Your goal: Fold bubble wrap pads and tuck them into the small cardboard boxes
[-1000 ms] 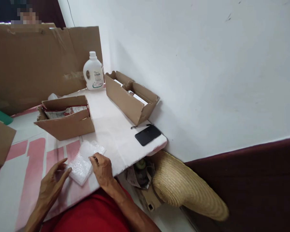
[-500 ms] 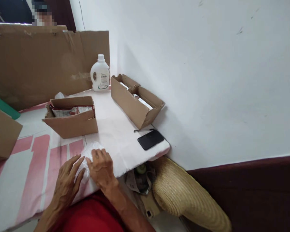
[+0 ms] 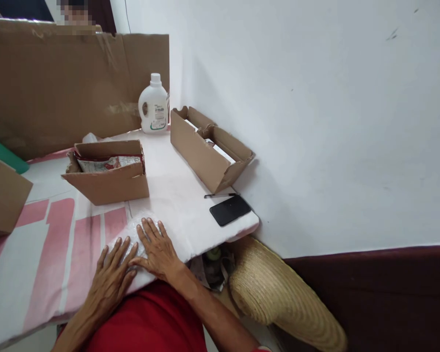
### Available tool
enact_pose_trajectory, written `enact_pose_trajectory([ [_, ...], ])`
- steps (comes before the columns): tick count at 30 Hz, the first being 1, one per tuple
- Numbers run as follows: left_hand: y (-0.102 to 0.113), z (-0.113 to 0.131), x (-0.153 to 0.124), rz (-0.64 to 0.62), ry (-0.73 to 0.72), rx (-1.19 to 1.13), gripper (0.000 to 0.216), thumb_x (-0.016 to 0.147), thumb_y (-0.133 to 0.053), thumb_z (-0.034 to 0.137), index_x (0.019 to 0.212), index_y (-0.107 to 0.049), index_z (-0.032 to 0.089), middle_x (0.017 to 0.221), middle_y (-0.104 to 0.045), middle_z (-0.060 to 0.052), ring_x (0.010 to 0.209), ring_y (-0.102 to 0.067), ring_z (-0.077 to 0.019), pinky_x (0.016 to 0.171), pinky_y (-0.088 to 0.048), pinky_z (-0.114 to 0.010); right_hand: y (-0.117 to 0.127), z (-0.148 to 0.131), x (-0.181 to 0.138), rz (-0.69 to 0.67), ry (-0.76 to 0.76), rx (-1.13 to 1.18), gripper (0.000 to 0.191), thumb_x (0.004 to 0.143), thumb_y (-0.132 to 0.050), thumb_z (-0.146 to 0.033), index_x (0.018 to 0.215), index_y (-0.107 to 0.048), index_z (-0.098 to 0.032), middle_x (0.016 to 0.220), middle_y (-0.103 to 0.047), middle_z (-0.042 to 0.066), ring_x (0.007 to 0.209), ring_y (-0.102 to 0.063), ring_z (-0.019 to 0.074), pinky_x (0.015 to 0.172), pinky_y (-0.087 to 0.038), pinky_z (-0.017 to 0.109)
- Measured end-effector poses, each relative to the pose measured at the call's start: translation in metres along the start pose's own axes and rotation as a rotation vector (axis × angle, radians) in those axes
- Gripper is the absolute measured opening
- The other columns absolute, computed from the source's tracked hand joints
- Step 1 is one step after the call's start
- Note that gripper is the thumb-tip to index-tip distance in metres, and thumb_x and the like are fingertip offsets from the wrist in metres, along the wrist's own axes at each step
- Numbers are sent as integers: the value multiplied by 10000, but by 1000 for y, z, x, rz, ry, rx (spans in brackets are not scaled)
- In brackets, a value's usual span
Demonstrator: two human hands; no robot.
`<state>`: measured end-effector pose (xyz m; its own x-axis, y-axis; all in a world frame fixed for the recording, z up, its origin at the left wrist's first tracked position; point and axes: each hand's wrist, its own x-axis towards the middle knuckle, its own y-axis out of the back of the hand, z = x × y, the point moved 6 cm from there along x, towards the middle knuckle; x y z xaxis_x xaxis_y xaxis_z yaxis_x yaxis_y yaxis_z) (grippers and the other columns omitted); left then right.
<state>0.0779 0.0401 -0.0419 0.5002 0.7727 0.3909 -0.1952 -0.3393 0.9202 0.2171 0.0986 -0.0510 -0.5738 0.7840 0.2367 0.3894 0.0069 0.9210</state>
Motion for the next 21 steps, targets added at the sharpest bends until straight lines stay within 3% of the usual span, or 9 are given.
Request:
enact_pose_trajectory([
  [8,-5,-6,-4,-29,0,13,617,956,-527,259,1553,-370,272,1605,-408,-84,1520,-306,-256,1253,-147,-418,-4,13,-8,-5,-103,-65,836,989,-447,-630,1601,-232,-102,1669,-209,185,1554,-169,312,1234,-206,535],
  [12,0,-6,-4,-36,0,-3,611,958,-520,292,1550,-372,265,1586,-442,-102,1487,-370,-263,1227,-217,-425,11,28,-11,70,-203,-65,868,966,-484,-650,1585,-259,-84,1629,-288,244,1526,-234,356,1185,-278,560],
  [14,7,-7,-5,-10,34,-27,603,951,-534,301,1532,-394,218,1564,-458,-145,1470,-388,-290,1194,-281,-451,23,30,-10,133,-255,-51,848,964,-511,-633,1564,-291,-75,1567,-391,256,1459,-344,369,1125,-361,539],
  [16,16,-9,-6,44,90,-64,545,939,-563,301,1459,-467,170,1489,-515,-182,1416,-440,-311,1134,-359,-457,31,31,-8,172,-342,-40,642,986,-542,-536,1448,-465,-95,1394,-565,218,1274,-508,351,1021,-448,492],
  [18,22,-11,-6,85,152,-94,438,931,-584,292,1347,-544,159,1361,-587,-180,1302,-523,-304,1051,-426,-432,35,31,-5,173,-418,-31,320,1013,-540,-387,1199,-624,-142,1152,-657,147,1064,-573,304,910,-487,434],
  [21,26,-11,-1,96,196,-82,327,925,-600,297,1225,-595,165,1197,-637,-149,1110,-589,-284,928,-471,-410,38,35,-3,178,-492,0,131,1014,-503,-228,996,-625,-187,1003,-648,99,964,-558,266,840,-486,379],
])
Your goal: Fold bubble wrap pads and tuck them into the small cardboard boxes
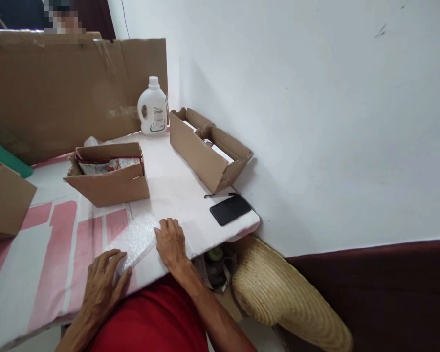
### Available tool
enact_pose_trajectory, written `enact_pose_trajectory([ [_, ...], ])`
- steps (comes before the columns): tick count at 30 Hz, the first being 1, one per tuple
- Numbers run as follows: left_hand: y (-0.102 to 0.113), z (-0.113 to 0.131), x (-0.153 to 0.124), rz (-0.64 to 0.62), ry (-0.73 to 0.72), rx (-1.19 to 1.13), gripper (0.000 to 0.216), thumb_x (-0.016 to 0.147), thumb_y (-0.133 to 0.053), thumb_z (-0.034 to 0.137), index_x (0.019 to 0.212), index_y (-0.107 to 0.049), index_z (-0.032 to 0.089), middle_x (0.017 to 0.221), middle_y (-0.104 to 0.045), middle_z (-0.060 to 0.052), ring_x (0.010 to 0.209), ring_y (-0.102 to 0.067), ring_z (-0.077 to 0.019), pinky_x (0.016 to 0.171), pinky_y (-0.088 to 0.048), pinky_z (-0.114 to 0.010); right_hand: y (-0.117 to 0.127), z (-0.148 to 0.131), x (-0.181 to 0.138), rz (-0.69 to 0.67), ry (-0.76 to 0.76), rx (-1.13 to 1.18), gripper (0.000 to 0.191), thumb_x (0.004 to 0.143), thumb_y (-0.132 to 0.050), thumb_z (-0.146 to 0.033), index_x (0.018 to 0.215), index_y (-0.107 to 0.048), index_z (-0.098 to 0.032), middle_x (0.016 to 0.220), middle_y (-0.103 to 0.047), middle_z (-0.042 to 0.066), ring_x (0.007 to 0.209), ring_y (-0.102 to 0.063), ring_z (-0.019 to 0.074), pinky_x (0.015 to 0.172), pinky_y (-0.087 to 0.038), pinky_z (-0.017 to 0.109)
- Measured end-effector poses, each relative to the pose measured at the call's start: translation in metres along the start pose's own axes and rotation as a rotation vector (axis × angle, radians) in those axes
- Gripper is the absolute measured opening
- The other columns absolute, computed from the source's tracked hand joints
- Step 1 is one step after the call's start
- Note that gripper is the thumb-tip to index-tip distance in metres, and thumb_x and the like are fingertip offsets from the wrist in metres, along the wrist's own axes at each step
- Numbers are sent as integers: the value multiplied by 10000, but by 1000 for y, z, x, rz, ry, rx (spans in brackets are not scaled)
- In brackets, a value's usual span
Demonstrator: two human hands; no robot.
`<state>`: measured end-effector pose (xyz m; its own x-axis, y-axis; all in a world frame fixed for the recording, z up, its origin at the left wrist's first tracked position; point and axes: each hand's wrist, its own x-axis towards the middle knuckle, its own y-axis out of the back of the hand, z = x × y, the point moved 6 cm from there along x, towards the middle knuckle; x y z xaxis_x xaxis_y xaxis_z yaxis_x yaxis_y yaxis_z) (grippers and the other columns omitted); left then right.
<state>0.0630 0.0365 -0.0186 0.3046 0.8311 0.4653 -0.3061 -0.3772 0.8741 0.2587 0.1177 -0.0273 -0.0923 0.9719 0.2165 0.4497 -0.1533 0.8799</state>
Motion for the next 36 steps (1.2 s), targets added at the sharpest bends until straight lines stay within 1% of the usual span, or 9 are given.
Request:
enact_pose_trajectory([
  [7,1,7,15,11,-51,48,256,927,-597,216,1179,-609,171,1059,-676,-98,957,-600,-250,781,-466,-366,2,17,6,-116,-23,83,164,910,-563,-63,909,-603,-222,960,-633,39,948,-581,217,804,-467,308],
  [12,7,10,11,71,-112,9,322,896,-618,91,1205,-621,180,1056,-681,-90,963,-606,-224,797,-468,-342,1,21,10,-100,-38,107,193,920,-520,-60,866,-604,-224,913,-635,22,899,-592,195,782,-448,289],
  [17,2,10,5,39,-128,24,359,884,-654,133,1232,-625,215,1090,-683,-90,1016,-606,-253,842,-475,-368,3,21,12,-84,-35,133,207,924,-492,-69,878,-624,-221,905,-637,23,865,-603,189,781,-467,293],
  [20,1,10,6,14,-100,16,357,895,-653,195,1250,-617,206,1109,-682,-99,1029,-610,-259,848,-477,-375,16,15,8,19,-41,143,247,963,-425,-84,1023,-640,-189,1017,-642,80,949,-604,217,850,-490,335],
  [23,8,10,7,-32,-108,-33,434,896,-645,270,1317,-579,191,1195,-659,-126,1092,-601,-270,912,-471,-396,29,-11,-5,127,120,174,255,984,-428,-135,1140,-627,-168,1082,-628,119,1028,-568,254,914,-493,387],
  [26,20,5,5,-92,-154,-77,485,884,-614,249,1362,-548,190,1316,-612,-151,1190,-572,-285,996,-443,-423,21,-47,-25,-11,384,183,171,968,-543,-212,1116,-621,-178,1083,-630,103,1009,-549,255,909,-493,394],
  [28,26,-3,3,-97,-202,-50,444,883,-547,160,1325,-572,196,1329,-615,-150,1221,-566,-284,1012,-432,-428,9,-64,-37,-122,484,149,209,944,-629,-286,1122,-607,-180,1118,-630,99,1022,-540,261,899,-488,398],
  [31,26,-16,2,-43,-288,60,401,890,-464,63,1227,-627,206,1266,-670,-137,1191,-602,-268,994,-435,-417,-2,-73,-45,-188,522,94,330,915,-694,-361,1163,-586,-171,1163,-629,106,1052,-536,274,889,-477,404],
  [36,12,-28,8,-48,-428,101,363,926,-442,84,1180,-665,217,1191,-731,-96,1183,-635,-260,1042,-402,-423,-6,-66,-44,-214,501,77,345,910,-710,-384,1152,-584,-173,1160,-638,103,1059,-544,264,890,-462,387],
])
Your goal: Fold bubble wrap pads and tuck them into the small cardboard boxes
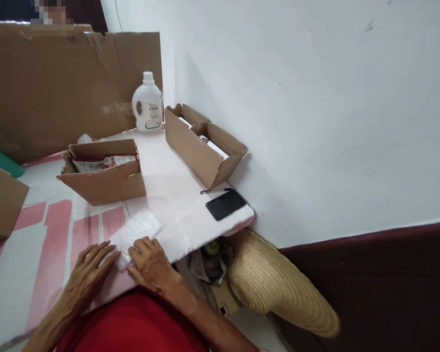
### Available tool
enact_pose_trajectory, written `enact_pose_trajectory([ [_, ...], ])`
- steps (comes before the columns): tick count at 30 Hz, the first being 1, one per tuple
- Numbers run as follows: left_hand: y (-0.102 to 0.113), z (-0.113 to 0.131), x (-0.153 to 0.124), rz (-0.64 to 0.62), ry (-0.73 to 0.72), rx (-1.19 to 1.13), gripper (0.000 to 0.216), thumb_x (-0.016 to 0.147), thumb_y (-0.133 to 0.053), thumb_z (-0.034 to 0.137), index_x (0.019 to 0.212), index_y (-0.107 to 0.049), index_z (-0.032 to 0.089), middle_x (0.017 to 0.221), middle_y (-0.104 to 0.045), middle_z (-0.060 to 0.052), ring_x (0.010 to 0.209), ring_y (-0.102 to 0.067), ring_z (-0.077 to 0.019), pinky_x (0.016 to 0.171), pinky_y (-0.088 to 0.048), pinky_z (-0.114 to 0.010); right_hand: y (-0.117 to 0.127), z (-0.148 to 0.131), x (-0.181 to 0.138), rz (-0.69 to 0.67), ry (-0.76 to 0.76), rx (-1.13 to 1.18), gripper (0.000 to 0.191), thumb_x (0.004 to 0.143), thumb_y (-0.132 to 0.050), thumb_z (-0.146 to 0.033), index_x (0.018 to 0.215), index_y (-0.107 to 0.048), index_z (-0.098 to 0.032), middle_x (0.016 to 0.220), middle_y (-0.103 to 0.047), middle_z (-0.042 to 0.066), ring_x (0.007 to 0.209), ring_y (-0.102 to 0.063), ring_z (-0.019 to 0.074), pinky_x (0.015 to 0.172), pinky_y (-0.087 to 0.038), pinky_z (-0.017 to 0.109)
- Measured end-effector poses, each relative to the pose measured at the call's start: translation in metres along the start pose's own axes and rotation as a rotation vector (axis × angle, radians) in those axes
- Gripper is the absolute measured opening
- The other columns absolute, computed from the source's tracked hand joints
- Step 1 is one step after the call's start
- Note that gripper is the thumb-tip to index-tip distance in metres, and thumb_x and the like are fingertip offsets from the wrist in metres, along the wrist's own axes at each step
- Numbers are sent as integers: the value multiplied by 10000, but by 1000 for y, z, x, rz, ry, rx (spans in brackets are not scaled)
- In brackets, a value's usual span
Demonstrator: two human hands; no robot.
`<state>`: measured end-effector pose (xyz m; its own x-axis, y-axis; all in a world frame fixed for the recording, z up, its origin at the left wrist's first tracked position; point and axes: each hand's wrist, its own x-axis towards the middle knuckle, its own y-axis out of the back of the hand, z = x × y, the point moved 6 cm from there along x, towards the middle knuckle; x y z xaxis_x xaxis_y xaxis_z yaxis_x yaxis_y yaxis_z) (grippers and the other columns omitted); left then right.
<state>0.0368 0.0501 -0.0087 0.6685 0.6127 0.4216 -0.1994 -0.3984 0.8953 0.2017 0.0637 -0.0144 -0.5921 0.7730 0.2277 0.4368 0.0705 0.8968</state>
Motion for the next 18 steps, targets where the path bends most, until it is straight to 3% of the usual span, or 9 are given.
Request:
enact_pose_trajectory([
  [6,24,-4,15,42,47,-166,265,928,-507,108,1109,-659,228,1047,-748,-43,1097,-650,-214,987,-439,-370,-7,0,-4,38,47,88,477,893,-706,-511,1215,-583,-182,1171,-659,103,1064,-560,263,887,-457,389],
  [9,39,-4,26,63,131,-285,232,923,-553,123,1111,-637,230,981,-721,-33,1004,-647,-189,937,-468,-343,-7,-4,-4,179,6,240,233,971,-609,-345,1132,-624,-178,1036,-695,80,971,-595,230,860,-464,357],
  [11,44,-4,35,92,183,-314,272,924,-570,128,1172,-618,231,1005,-706,-39,995,-640,-189,931,-475,-345,-5,0,-3,266,-92,367,128,986,-545,-267,977,-641,-183,912,-687,57,871,-604,204,807,-473,319],
  [14,46,-7,44,182,300,-288,424,926,-593,147,1341,-543,216,1182,-675,-95,1138,-612,-233,1002,-459,-400,-1,19,-1,329,-347,536,194,973,-549,-272,798,-597,-202,766,-629,8,724,-581,165,683,-463,264],
  [16,42,-7,47,224,351,-278,488,923,-595,145,1396,-506,226,1252,-650,-111,1193,-594,-249,1030,-452,-423,-1,35,0,349,-495,608,151,941,-592,-278,808,-588,-206,728,-607,-19,664,-570,148,634,-452,245],
  [18,31,-1,49,212,322,-292,490,925,-571,125,1394,-513,253,1241,-659,-98,1185,-605,-236,1019,-464,-402,-2,47,1,362,-573,642,89,901,-639,-265,952,-605,-201,731,-613,-34,653,-588,146,632,-467,239],
])
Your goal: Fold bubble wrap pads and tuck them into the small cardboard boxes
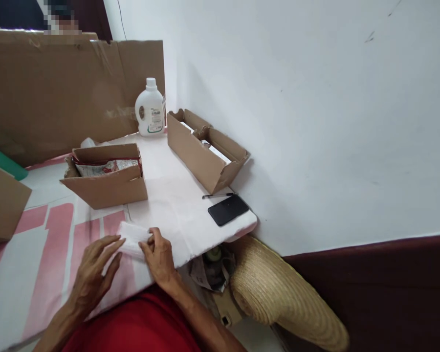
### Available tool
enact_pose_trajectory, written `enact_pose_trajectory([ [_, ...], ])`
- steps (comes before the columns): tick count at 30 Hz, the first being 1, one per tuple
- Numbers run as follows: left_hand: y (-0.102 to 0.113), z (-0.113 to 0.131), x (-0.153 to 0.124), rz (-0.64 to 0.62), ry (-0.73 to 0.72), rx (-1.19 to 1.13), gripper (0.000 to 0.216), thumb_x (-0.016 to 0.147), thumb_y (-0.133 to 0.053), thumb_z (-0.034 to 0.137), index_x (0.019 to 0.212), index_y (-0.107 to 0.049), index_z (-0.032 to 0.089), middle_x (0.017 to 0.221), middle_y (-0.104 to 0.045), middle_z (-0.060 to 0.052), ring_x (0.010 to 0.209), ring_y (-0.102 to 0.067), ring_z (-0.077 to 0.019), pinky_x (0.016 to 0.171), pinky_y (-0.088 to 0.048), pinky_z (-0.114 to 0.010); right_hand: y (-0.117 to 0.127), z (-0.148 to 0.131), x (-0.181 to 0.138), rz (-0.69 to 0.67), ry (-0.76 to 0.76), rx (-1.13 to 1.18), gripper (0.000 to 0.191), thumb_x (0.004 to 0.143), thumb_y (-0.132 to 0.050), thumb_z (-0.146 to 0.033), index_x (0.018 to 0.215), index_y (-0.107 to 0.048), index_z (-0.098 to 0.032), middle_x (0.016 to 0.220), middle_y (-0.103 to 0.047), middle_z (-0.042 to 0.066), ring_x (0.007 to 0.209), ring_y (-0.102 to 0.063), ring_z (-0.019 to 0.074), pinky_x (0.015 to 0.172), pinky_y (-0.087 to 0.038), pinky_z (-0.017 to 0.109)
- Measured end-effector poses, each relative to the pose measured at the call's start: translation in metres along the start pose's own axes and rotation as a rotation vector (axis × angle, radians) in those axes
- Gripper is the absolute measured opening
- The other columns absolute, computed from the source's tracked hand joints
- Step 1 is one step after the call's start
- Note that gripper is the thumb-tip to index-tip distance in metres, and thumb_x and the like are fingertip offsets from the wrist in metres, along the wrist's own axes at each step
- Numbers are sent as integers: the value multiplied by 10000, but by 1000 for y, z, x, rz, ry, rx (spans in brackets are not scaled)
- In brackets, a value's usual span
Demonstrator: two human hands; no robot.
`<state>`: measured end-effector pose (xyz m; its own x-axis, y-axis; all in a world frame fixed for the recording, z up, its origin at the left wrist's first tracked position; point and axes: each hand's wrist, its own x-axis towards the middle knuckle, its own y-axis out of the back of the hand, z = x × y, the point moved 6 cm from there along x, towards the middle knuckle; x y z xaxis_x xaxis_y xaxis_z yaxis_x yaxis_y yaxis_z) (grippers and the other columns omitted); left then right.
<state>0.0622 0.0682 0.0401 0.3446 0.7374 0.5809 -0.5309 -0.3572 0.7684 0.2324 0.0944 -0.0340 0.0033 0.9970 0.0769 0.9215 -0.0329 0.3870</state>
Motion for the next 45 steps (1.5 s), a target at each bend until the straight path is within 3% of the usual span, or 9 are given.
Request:
enact_pose_trajectory([
  [4,-38,0,-16,-146,-96,107,486,944,-539,205,1428,-509,235,1396,-614,-126,1305,-552,-264,1060,-434,-414,3,12,7,58,-19,-80,391,877,-649,-223,1246,-529,-170,777,-642,-24,691,-648,169,683,-531,269],
  [8,-64,-9,-33,-262,-102,187,589,952,-551,329,1517,-419,232,1545,-490,-129,1436,-436,-290,1139,-356,-451,8,-5,-2,176,179,-369,495,953,-591,-284,1407,-455,-141,1062,-675,126,982,-662,268,888,-559,420],
  [12,-61,-16,-39,-233,-80,128,599,953,-508,258,1537,-381,218,1549,-483,-134,1459,-402,-282,1153,-345,-453,-7,-20,-13,-56,439,-532,566,896,-708,-416,1368,-527,-161,1317,-609,171,1206,-553,342,1032,-483,518],
  [18,-62,-25,-33,-174,-74,135,485,931,-540,207,1416,-516,215,1372,-641,-121,1294,-570,-253,1083,-427,-424,-13,-3,-8,-150,553,-618,531,880,-717,-294,1349,-531,-127,1368,-596,179,1266,-511,332,1046,-448,481],
  [23,-65,-35,-5,-228,-19,-23,439,841,-531,126,1251,-646,229,1259,-706,-105,1247,-607,-286,1069,-440,-489,-4,-15,12,-211,574,-577,217,867,-600,-123,1071,-638,-185,1050,-697,97,973,-603,266,845,-465,402],
  [28,-32,-43,27,-342,387,-500,139,889,-615,340,894,-677,216,848,-723,-32,826,-688,-196,795,-542,-308,27,-49,31,-276,269,-61,39,888,-559,-218,877,-594,-207,825,-613,7,790,-559,178,739,-427,302],
  [33,9,-43,47,-321,656,-744,326,868,-639,525,831,-670,203,772,-686,-17,736,-648,-175,685,-521,-249,33,-89,46,-471,42,269,329,850,-703,-469,1010,-589,-204,805,-545,-24,748,-509,146,693,-413,257],
  [37,38,-65,76,-158,735,-735,343,838,-662,558,928,-710,230,783,-710,-6,727,-665,-176,651,-531,-240,42,-130,84,-451,78,297,311,897,-674,-498,948,-631,-195,790,-552,-13,757,-518,145,704,-423,257],
  [45,107,-126,137,224,670,-306,343,860,-618,587,1065,-715,329,931,-767,40,857,-721,-155,781,-522,-220,89,-211,215,-119,420,23,152,920,-677,-328,1031,-636,-231,838,-635,-28,726,-565,136,688,-456,252],
])
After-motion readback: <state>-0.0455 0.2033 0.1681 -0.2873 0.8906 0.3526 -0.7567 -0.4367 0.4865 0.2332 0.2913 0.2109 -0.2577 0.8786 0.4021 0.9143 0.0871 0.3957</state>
